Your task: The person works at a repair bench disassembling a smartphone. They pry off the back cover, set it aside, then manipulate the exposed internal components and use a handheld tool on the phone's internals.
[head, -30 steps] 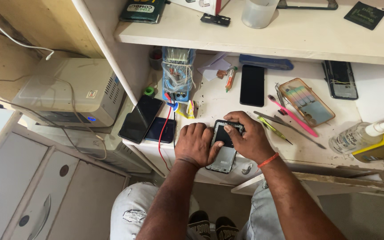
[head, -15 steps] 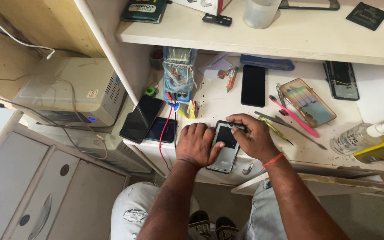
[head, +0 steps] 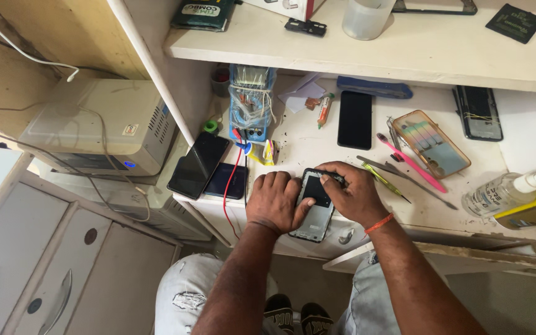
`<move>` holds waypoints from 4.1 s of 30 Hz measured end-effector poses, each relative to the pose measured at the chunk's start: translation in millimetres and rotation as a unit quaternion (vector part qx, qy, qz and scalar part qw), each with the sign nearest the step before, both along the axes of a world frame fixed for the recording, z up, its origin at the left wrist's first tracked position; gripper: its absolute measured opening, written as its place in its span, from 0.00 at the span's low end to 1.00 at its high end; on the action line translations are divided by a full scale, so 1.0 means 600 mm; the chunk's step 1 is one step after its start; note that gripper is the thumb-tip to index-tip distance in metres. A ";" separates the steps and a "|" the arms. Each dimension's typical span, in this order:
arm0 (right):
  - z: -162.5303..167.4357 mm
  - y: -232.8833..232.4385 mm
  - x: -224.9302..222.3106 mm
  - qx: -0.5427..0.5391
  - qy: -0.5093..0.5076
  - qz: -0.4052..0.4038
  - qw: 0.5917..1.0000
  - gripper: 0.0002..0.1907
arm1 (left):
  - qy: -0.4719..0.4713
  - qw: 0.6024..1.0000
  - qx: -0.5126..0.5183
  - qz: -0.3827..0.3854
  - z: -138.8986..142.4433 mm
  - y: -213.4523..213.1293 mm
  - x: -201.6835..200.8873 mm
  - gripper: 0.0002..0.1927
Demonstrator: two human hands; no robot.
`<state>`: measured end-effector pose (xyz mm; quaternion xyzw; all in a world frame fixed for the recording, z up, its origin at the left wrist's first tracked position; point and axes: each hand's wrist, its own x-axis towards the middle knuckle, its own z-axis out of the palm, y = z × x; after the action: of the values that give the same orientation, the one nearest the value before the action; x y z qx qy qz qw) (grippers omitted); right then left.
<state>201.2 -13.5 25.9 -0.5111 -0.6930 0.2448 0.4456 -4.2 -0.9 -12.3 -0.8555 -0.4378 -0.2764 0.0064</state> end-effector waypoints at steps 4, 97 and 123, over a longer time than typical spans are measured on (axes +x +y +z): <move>0.002 -0.001 -0.008 -0.014 -0.020 -0.043 0.999 0.11 | 0.003 1.000 0.006 0.003 0.000 -0.001 0.000 0.26; 0.054 -0.020 -0.030 0.198 -0.135 -0.064 0.969 0.03 | -0.017 1.000 0.006 -0.004 0.003 0.001 0.000 0.26; 0.062 -0.023 -0.036 0.236 -0.163 -0.065 0.956 0.02 | 0.001 1.000 -0.005 0.007 0.004 0.000 0.001 0.27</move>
<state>179.4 -27.0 63.2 -0.4683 -0.7595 -0.0419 0.4496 -3.6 -1.1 -10.2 -0.8528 -0.4452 -0.2730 0.0045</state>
